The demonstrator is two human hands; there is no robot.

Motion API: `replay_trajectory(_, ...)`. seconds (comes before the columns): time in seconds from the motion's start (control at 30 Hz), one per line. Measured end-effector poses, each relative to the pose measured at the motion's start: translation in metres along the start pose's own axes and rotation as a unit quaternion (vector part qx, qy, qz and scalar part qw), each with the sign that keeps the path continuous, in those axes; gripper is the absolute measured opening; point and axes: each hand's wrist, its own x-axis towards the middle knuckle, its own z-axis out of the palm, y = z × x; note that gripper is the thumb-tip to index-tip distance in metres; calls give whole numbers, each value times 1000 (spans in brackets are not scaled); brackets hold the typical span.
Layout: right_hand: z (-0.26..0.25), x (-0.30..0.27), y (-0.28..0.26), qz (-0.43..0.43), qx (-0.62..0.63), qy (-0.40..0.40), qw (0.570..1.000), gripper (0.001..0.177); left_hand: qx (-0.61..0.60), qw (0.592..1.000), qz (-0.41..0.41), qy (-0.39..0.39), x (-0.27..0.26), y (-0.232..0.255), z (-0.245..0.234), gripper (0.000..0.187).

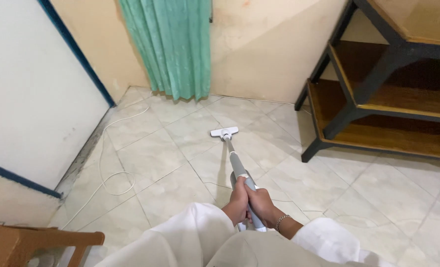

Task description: Vacuuming the floor around furniture and walls.

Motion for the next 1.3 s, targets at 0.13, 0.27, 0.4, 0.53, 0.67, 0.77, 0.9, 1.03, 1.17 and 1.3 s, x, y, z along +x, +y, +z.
replay_trajectory(0.13, 25, 12, -18, 1, -13, -37, 999, 53, -34, 999, 15, 29, 2, 17, -25, 74)
replay_trajectory(0.27, 58, 34, -40, 2, -64, -74, 995, 56, -75, 994, 39, 71, 16, 41, -59, 73)
replay_trajectory(0.4, 104, 58, -74, 2, -87, -120, 989, 57, -52, 994, 5, 98, 8, 84, -103, 83)
replay_trajectory(0.53, 156, 91, -103, 7, -94, -144, 985, 56, -54, 990, 15, 126, 26, 123, -156, 84)
replay_trajectory(0.67, 210, 120, -127, 7, -106, -145, 984, 57, -48, 989, 0, 137, 36, 160, -208, 88)
replay_trajectory(0.77, 247, 136, -138, 8, -102, -151, 983, 57, -54, 989, -13, 135, 36, 181, -244, 89)
replay_trajectory(0.9, 282, 158, -144, 2, -97, -161, 982, 57, -72, 991, -12, 112, 54, 195, -285, 88)
replay_trajectory(1.03, 296, 161, -156, 16, -106, -153, 982, 57, -107, 991, -12, 79, 63, 202, -298, 87)
replay_trajectory(1.17, 299, 165, -164, 14, -120, -157, 980, 57, -97, 992, 5, 83, 61, 210, -300, 86)
replay_trajectory(1.3, 299, 182, -168, 19, -113, -153, 982, 58, -89, 994, -4, 68, 69, 220, -301, 89)
